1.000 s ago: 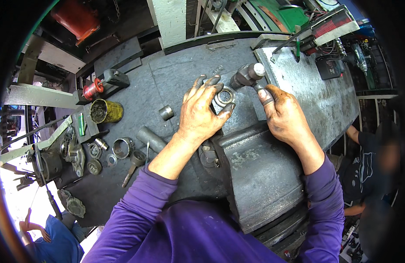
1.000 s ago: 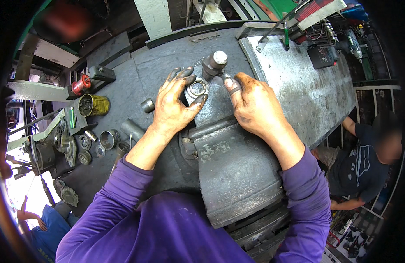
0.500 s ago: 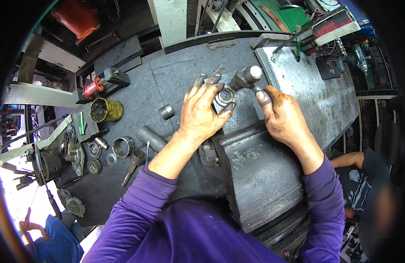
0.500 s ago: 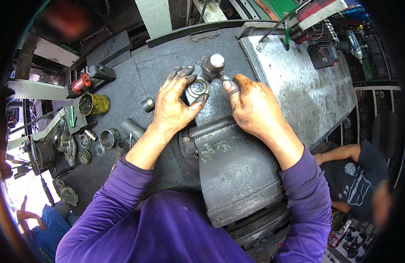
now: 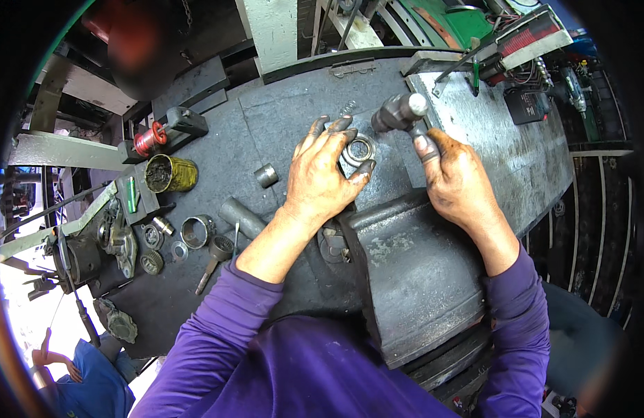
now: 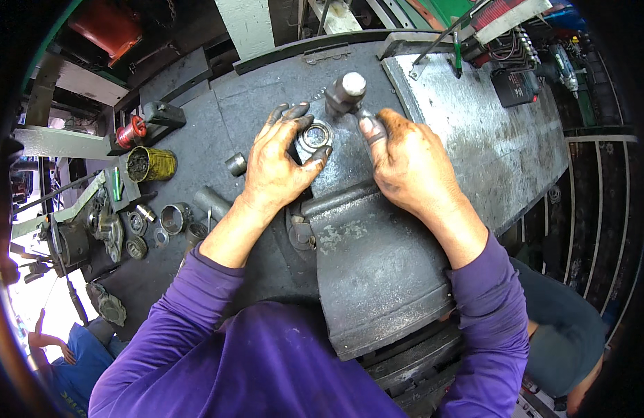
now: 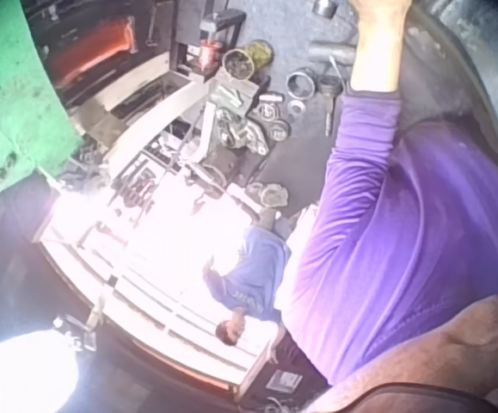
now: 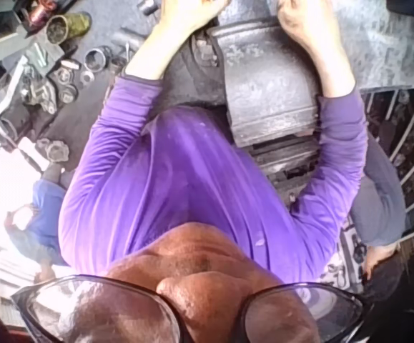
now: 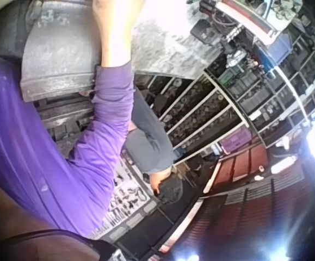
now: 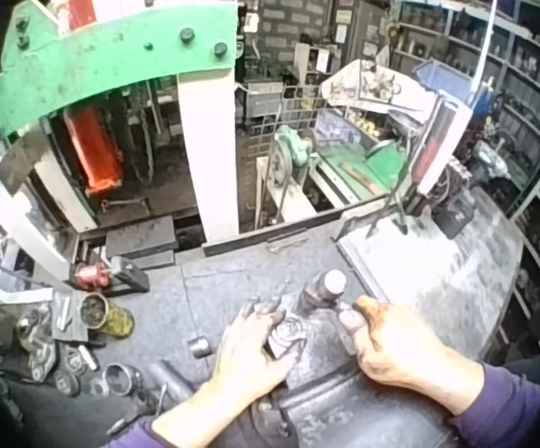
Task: The person retrieves a cylindrical metal part from a press, then uses a screwdriver and hammer to separate and assemble small components on a workbench. The person repeatedly hammers a bearing into a housing and inspects the assembled part.
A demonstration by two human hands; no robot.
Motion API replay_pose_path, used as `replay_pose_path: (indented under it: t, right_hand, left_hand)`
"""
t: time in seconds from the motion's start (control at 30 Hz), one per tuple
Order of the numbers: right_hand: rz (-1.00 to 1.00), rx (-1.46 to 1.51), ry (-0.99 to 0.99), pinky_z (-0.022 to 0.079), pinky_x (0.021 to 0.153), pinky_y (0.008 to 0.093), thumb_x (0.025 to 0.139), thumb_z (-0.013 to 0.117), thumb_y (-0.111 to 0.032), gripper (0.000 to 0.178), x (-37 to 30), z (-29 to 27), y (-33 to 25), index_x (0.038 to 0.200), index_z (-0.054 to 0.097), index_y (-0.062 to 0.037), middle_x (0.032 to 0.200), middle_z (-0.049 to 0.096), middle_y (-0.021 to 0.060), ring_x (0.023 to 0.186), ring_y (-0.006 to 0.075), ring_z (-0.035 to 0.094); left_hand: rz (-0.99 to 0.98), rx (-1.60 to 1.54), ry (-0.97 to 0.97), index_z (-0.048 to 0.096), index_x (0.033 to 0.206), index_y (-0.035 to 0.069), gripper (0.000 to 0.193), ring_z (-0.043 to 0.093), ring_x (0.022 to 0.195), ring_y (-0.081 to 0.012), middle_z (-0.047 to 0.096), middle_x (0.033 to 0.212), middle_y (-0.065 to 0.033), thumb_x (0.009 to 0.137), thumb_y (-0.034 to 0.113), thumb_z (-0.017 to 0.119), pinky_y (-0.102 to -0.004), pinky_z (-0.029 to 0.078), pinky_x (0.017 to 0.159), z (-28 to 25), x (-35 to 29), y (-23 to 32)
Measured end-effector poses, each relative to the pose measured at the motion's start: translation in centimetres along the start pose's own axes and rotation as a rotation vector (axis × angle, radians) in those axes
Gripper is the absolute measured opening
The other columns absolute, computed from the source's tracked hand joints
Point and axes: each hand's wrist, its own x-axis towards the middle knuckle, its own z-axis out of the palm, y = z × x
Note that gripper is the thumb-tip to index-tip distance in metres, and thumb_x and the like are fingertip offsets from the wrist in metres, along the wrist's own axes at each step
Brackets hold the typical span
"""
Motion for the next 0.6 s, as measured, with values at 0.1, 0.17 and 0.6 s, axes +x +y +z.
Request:
replay_pose_path:
  t: [0.1,0.17,0.6]
  right_hand:
    - [-0.036,-0.082,-0.032,0.054,0.084,0.0552,0.108,0.055,-0.035,0.043,-0.2,0.2,0.0,0.113,0.069,0.0050,0.085,0.072,0.0289,0.090,0.0480,0.070]
    - [-0.082,-0.123,-0.022,0.054,0.083,0.0556,0.107,0.055,-0.036,0.043,-0.2,0.5,0.1,0.113,0.069,0.0043,0.084,0.071,0.0288,0.088,0.0479,0.071]
    - [-0.010,-0.132,0.034,0.054,0.078,0.0581,0.107,0.055,-0.039,0.042,0.3,0.8,2.4,0.109,0.068,0.0017,0.081,0.071,0.0276,0.084,0.0483,0.070]
  left_hand:
    - [-0.011,0.005,-0.019,0.069,0.125,0.003,0.057,0.053,0.141,-0.0452,0.064,0.144,-0.0172,0.074,0.021,0.088,-0.0505,0.042,0.120,0.0,0.0,0.1]
    - [-0.025,0.004,-0.017,0.070,0.126,0.003,0.057,0.052,0.142,-0.0454,0.064,0.145,-0.0168,0.074,0.021,0.088,-0.0507,0.042,0.120,-0.1,0.1,0.2]
    - [-0.185,-0.041,-0.055,0.073,0.127,0.014,0.066,0.051,0.142,-0.0375,0.051,0.156,-0.0174,0.066,0.024,0.098,-0.0491,0.045,0.117,-1.1,0.0,0.2]
